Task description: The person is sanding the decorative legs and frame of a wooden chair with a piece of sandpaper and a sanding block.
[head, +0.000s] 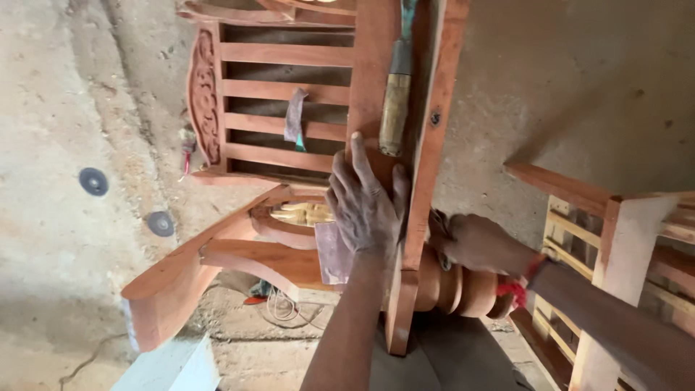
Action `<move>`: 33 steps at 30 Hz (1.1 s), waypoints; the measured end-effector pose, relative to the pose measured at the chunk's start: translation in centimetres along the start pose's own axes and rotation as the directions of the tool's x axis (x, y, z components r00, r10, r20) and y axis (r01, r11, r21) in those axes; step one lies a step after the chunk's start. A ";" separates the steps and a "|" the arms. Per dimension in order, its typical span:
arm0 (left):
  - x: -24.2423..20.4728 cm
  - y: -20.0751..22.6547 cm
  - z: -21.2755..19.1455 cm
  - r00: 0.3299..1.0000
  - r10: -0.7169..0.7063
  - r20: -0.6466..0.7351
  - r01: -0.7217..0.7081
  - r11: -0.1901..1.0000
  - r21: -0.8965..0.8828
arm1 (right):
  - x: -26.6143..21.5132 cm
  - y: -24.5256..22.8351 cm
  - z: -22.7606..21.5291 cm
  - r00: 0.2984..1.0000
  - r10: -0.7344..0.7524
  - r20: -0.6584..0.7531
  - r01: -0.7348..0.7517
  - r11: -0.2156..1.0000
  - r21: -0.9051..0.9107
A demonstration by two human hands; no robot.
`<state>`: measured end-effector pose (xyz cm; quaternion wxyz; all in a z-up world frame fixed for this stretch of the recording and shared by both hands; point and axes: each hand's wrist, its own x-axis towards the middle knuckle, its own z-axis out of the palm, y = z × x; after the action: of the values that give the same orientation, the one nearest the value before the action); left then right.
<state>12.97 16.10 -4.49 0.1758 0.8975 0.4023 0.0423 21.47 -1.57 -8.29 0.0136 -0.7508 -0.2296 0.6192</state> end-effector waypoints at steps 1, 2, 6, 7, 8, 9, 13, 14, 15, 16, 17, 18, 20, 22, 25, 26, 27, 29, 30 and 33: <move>-0.2 0.0 -0.2 1.000 -0.003 -0.001 0.003 1.000 0.006 | 0.3 0.0 0.2 0.999 -0.025 -0.023 0.026 0.998 0.055; 0.0 0.0 -0.2 1.000 -0.002 -0.011 0.002 1.000 0.004 | 1.7 -0.4 -0.1 0.999 -0.034 -0.035 0.036 0.998 0.054; 1.1 -0.3 0.3 0.989 -0.067 0.135 0.070 0.997 -0.018 | 3.6 -0.9 -0.4 0.996 -0.023 0.090 0.023 1.000 0.008; 0.5 0.2 0.3 0.987 -0.060 0.147 0.065 0.998 -0.027 | 2.9 -0.7 -0.8 0.994 0.016 0.106 -0.012 0.999 -0.034; 0.2 0.1 0.0 0.998 -0.028 0.061 0.029 0.999 -0.013 | 2.0 -0.2 -1.7 0.995 0.015 0.103 -0.012 0.999 -0.030; 0.3 0.2 -0.1 1.000 0.006 -0.025 -0.006 1.000 0.004 | 0.4 1.0 -2.9 0.985 -0.029 0.168 0.017 0.997 0.075; 0.4 0.2 -0.2 0.999 0.036 -0.003 -0.036 0.999 0.040 | -1.8 3.9 -5.5 0.892 -0.358 0.277 0.388 0.920 -0.062; 0.5 0.2 -0.3 0.999 0.033 -0.007 -0.033 0.999 0.012 | -1.8 4.9 -6.1 0.983 -0.075 0.170 0.094 0.990 -0.108; 0.6 0.4 -0.4 0.999 0.030 -0.010 -0.030 0.999 -0.017 | -1.7 5.7 -6.4 0.975 0.215 0.046 -0.208 0.971 -0.118; 0.9 0.4 -0.3 0.999 0.037 -0.008 -0.037 0.999 -0.010 | -1.0 6.0 -6.2 0.976 0.211 0.048 -0.205 0.973 -0.109; 1.1 0.5 -0.3 0.999 0.044 -0.019 -0.044 0.999 0.006 | -0.3 6.3 -5.8 0.991 0.128 0.041 -0.122 0.986 -0.111; 0.9 0.6 -0.5 0.999 0.047 -0.018 -0.047 0.999 0.025 | -0.1 6.7 -4.7 0.998 0.048 0.042 -0.043 0.993 -0.112; 0.9 0.5 -0.7 0.998 0.057 -0.002 -0.057 0.998 -0.006 | 0.5 5.8 -1.4 0.948 -0.305 -0.094 0.274 0.928 -0.252; 1.0 0.8 -0.7 0.998 0.066 0.003 -0.065 0.997 -0.045 | 0.0 4.8 -0.3 0.757 -0.628 -0.180 0.514 0.742 -0.430; 1.0 1.1 -0.9 0.999 0.027 0.023 -0.027 1.000 0.003 | -2.3 1.6 -0.2 0.970 0.225 -0.090 -0.206 0.961 0.184; 1.1 1.1 -0.9 0.999 0.044 0.006 -0.044 0.999 -0.005 | -2.9 1.0 -0.7 0.978 0.185 -0.100 -0.173 0.978 0.117; 1.3 1.1 -0.9 0.998 0.061 -0.012 -0.062 0.998 -0.013 | -3.1 0.5 -1.2 0.984 0.143 -0.108 -0.139 0.989 0.049; 1.0 1.1 -1.1 0.998 0.056 0.002 -0.056 0.998 -0.023 | -3.3 0.0 -1.5 0.985 0.131 -0.111 -0.127 0.991 0.045; 1.2 1.0 -1.0 0.998 0.058 0.004 -0.058 0.998 -0.037 | -3.0 0.0 -1.7 0.985 0.118 -0.129 -0.113 0.993 0.043; 1.3 0.9 -0.7 0.998 0.051 -0.023 -0.051 0.999 -0.016 | -0.7 -0.1 -1.4 0.983 0.095 -0.157 -0.063 0.979 0.195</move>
<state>14.33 16.67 -3.59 0.1777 0.9054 0.3808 0.0601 22.62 -1.34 -7.32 0.0792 -0.8035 -0.1377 0.5737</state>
